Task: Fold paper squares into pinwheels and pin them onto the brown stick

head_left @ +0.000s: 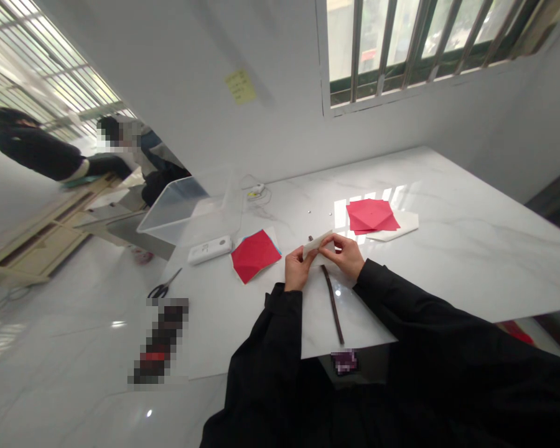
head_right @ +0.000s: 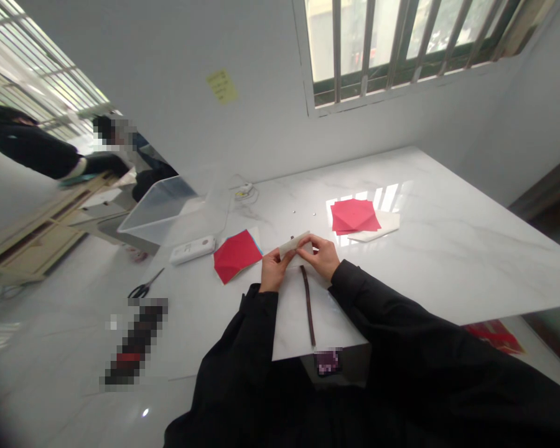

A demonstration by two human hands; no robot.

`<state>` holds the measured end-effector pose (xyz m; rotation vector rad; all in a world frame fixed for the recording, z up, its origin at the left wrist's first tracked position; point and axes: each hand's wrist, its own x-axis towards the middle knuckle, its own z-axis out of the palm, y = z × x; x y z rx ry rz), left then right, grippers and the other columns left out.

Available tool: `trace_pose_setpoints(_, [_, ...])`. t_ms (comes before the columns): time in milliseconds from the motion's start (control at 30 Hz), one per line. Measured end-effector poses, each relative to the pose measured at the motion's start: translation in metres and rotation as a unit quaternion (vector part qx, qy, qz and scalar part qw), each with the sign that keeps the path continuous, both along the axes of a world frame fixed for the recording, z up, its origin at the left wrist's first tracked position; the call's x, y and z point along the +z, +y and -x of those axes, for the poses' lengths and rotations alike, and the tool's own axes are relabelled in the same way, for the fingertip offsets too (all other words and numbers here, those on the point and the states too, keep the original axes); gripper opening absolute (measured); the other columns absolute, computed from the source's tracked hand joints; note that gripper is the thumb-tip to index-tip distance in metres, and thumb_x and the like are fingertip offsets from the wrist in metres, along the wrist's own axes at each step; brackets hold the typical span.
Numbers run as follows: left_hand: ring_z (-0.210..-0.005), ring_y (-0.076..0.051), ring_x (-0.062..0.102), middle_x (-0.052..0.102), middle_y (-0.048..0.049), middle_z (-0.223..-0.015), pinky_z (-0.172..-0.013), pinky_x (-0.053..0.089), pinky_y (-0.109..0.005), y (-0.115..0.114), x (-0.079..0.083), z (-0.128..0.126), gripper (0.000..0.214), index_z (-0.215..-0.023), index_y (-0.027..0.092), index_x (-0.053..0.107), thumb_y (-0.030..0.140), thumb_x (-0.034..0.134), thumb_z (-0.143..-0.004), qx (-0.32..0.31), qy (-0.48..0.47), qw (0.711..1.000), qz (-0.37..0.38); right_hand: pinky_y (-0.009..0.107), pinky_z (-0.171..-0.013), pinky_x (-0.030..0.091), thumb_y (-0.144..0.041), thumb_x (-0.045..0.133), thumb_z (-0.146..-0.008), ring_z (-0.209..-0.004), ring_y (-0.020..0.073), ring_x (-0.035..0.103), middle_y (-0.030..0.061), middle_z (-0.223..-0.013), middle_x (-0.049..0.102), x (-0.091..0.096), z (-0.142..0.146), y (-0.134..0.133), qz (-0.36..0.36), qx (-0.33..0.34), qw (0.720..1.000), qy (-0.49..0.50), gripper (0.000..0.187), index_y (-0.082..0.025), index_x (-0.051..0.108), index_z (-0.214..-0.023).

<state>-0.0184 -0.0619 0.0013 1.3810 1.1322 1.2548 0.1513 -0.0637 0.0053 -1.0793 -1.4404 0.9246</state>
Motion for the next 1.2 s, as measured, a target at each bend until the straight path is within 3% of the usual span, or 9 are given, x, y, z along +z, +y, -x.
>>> trace_pose_setpoints(133, [-0.088,-0.022,0.067,0.076,-0.005,-0.09,-0.084,0.054,-0.034,-0.002,0.005,-0.004,0.047,-0.095,0.016,0.079,0.058,0.08,-0.075,0.009,-0.015,1.0,0.012,0.032,-0.075,0.059,-0.045,0.075,-0.081,-0.09,0.021,0.069,0.0044,-0.103,0.073,0.001,0.002,-0.004,0.003,0.011,0.999,0.047,0.047,-0.024,0.063,-0.121])
trace_pose_setpoints(233, [-0.09,-0.022,0.067,0.075,-0.0042,-0.088,-0.085,0.054,-0.033,-0.001,0.005,-0.004,0.042,-0.091,0.017,0.078,0.056,0.08,-0.076,0.013,-0.014,1.0,0.004,0.033,-0.074,0.06,-0.045,0.075,-0.082,-0.089,0.0215,0.071,0.0033,-0.101,0.073,0.003,0.003,-0.007,0.011,0.01,0.998,0.056,0.079,-0.028,0.042,-0.152])
trace_pose_setpoints(333, [-0.086,-0.02,0.065,0.074,-0.0026,-0.085,-0.082,0.053,-0.031,-0.001,0.004,-0.004,0.039,-0.09,0.018,0.078,0.055,0.078,-0.079,0.01,-0.013,1.0,-0.008,0.032,-0.072,0.061,-0.045,0.076,-0.081,-0.088,0.022,0.072,0.004,-0.101,0.072,0.004,0.003,-0.007,0.01,0.007,0.998,0.063,0.097,-0.028,0.024,-0.162])
trace_pose_setpoints(400, [-0.081,-0.019,0.063,0.073,-0.0019,-0.083,-0.08,0.052,-0.03,-0.002,0.004,-0.003,0.039,-0.09,0.018,0.078,0.055,0.077,-0.08,0.009,-0.002,1.0,-0.017,0.033,-0.073,0.061,-0.043,0.076,-0.081,-0.088,0.0217,0.071,0.0041,-0.1,0.072,0.003,0.003,-0.006,0.011,0.004,0.998,0.066,0.093,-0.026,0.029,-0.16])
trace_pose_setpoints(600, [-0.079,-0.018,0.061,0.071,-0.0015,-0.081,-0.077,0.05,-0.028,-0.005,0.01,-0.004,0.043,-0.088,0.017,0.077,0.059,0.076,-0.079,0.013,0.018,1.0,-0.02,0.033,-0.075,0.06,-0.041,0.075,-0.081,-0.083,0.02,0.069,0.0028,-0.092,0.071,-0.002,0.003,-0.002,0.017,-0.004,0.999,0.048,0.058,-0.023,0.057,-0.133])
trace_pose_setpoints(800, [-0.08,-0.018,0.063,0.073,-0.0027,-0.083,-0.079,0.05,-0.028,-0.006,0.012,-0.005,0.041,-0.088,0.016,0.078,0.056,0.078,-0.079,0.018,0.011,0.999,-0.027,0.03,-0.069,0.057,-0.04,0.076,-0.08,-0.083,0.0192,0.067,0.0028,-0.09,0.069,0.001,0.003,-0.003,0.017,-0.006,0.998,0.056,0.041,-0.022,0.06,-0.114])
trace_pose_setpoints(1000, [-0.071,-0.014,0.058,0.068,0.0,-0.075,-0.069,0.047,-0.025,-0.005,0.008,-0.005,0.036,-0.084,0.015,0.075,0.05,0.079,-0.08,0.009,-0.003,0.999,-0.035,0.028,-0.066,0.056,-0.039,0.077,-0.078,-0.081,0.0182,0.066,0.0012,-0.09,0.067,-0.001,0.004,-0.001,0.012,-0.011,0.998,0.059,0.034,-0.023,0.06,-0.102])
trace_pose_setpoints(1200, [-0.083,-0.019,0.067,0.076,-0.0046,-0.088,-0.08,0.052,-0.029,-0.004,0.005,-0.006,0.035,-0.094,0.015,0.078,0.047,0.081,-0.079,0.011,-0.026,0.999,-0.025,0.029,-0.07,0.056,-0.038,0.079,-0.077,-0.082,0.0184,0.068,0.0015,-0.092,0.07,-0.003,0.003,0.001,0.02,-0.004,0.997,0.075,0.038,-0.023,0.06,-0.107])
